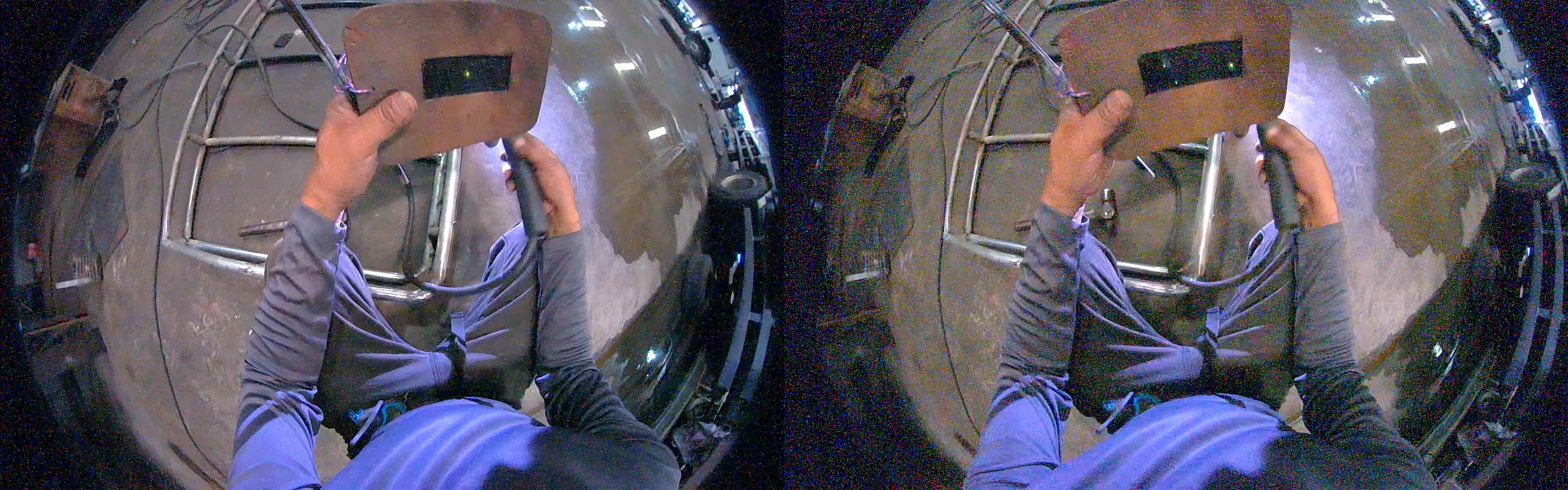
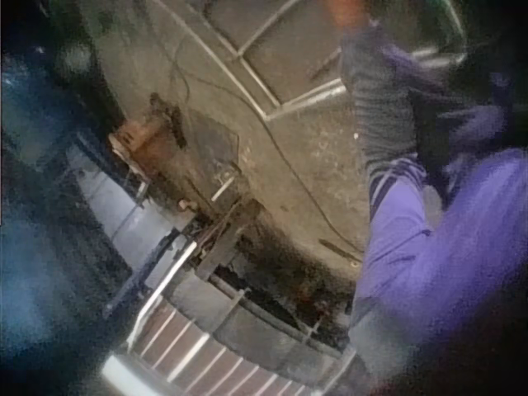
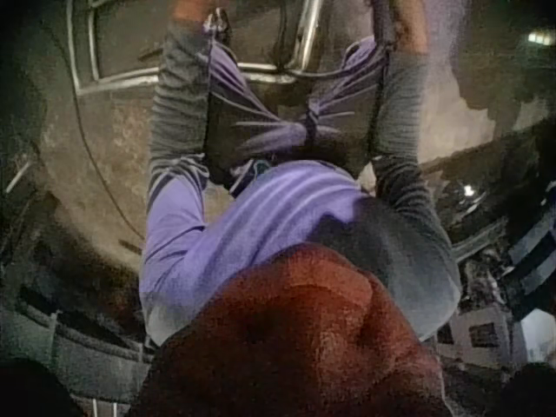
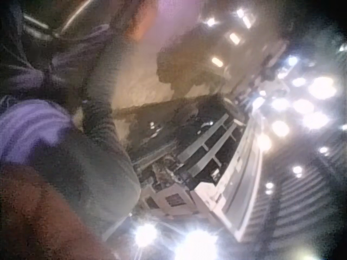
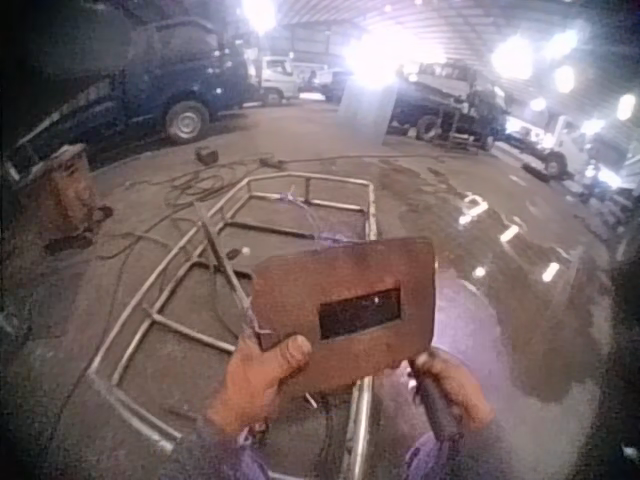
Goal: The person welds a rectangular metal frame using a handheld welding torch while holding a protective shield. After welding, they switch to an angle grinder to smooth the welded joints on the frame.
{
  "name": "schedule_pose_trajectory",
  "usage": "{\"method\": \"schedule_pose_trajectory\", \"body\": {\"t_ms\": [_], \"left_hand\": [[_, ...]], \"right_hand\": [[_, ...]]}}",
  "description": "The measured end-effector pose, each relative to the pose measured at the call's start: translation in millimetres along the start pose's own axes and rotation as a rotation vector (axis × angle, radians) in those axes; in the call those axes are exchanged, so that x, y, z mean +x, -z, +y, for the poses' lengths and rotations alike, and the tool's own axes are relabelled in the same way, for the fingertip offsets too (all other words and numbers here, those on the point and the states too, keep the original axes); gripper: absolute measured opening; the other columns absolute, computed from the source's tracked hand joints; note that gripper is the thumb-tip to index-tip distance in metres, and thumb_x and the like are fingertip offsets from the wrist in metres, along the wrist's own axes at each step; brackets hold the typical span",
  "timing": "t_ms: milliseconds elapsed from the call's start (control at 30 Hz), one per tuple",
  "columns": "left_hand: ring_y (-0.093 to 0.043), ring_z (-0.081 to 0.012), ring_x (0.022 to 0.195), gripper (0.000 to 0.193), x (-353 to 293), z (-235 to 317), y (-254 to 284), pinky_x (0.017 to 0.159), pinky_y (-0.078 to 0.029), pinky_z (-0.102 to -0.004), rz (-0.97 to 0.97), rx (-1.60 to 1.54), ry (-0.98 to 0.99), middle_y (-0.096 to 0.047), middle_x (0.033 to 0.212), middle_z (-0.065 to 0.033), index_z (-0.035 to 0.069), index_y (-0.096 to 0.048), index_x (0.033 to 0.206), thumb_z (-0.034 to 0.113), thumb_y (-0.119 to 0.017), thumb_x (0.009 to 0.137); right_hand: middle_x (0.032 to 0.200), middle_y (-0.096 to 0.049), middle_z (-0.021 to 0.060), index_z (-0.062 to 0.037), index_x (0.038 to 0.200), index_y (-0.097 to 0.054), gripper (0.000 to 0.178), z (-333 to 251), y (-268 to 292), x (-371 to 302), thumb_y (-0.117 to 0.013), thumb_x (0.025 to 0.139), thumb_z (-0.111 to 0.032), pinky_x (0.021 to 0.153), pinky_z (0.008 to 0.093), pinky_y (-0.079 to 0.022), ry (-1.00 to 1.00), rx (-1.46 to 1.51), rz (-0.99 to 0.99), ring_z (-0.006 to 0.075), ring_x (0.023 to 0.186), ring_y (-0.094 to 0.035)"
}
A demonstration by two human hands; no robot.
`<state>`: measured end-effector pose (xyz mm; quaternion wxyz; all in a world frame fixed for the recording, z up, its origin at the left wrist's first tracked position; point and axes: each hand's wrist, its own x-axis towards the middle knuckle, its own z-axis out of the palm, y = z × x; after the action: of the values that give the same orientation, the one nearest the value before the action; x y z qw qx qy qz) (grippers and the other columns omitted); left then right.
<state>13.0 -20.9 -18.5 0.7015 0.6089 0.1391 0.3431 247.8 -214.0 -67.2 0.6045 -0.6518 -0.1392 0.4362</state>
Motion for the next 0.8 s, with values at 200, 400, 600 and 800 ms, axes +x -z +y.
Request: {"method": "schedule_pose_trajectory", "body": {"t_ms": [200,400,600,800], "left_hand": [[-0.061,-0.0186,0.104,0.052,1,-5,2,0.090,-0.051,-0.0345,0.211,-0.337,-0.069,-0.063,0.119,-0.0078,0.000,-0.055,0.127,0.037,-0.069,0.093],[-0.064,-0.0252,0.108,0.047,10,-12,21,0.091,-0.055,-0.0381,0.365,-0.283,-0.206,-0.062,0.125,-0.0082,0.008,-0.051,0.134,0.030,-0.066,0.095],[-0.064,-0.0244,0.109,0.045,17,-12,25,0.093,-0.054,-0.0402,0.374,-0.375,-0.192,-0.062,0.124,-0.0075,0.006,-0.051,0.132,0.029,-0.065,0.095],[-0.063,-0.0203,0.104,0.048,10,-4,19,0.090,-0.053,-0.0356,0.251,-0.360,-0.093,-0.063,0.118,-0.0081,0.003,-0.055,0.127,0.027,-0.073,0.090]], "right_hand": [[0.087,-0.063,0.0103,-0.0002,0.141,-0.046,0.058,-12,-1,-17,-0.065,0.091,-0.025,0.051,0.0293,-0.054,0.141,-0.247,0.119,0.0167,0.060,-0.064],[0.081,-0.064,0.0080,-0.0012,0.138,-0.053,0.061,0,-17,-14,-0.072,0.083,-0.019,0.051,0.0309,-0.050,0.167,-0.551,0.186,0.0158,0.058,-0.060],[0.079,-0.064,0.0078,0.0000,0.138,-0.053,0.061,0,-18,-13,-0.072,0.083,-0.019,0.052,0.0314,-0.049,0.173,-0.581,0.205,0.0150,0.059,-0.059],[0.079,-0.063,0.0084,-0.0006,0.139,-0.052,0.063,-4,-22,-14,-0.072,0.083,-0.020,0.052,0.0311,-0.049,0.142,-0.597,0.193,0.0151,0.058,-0.059]]}}
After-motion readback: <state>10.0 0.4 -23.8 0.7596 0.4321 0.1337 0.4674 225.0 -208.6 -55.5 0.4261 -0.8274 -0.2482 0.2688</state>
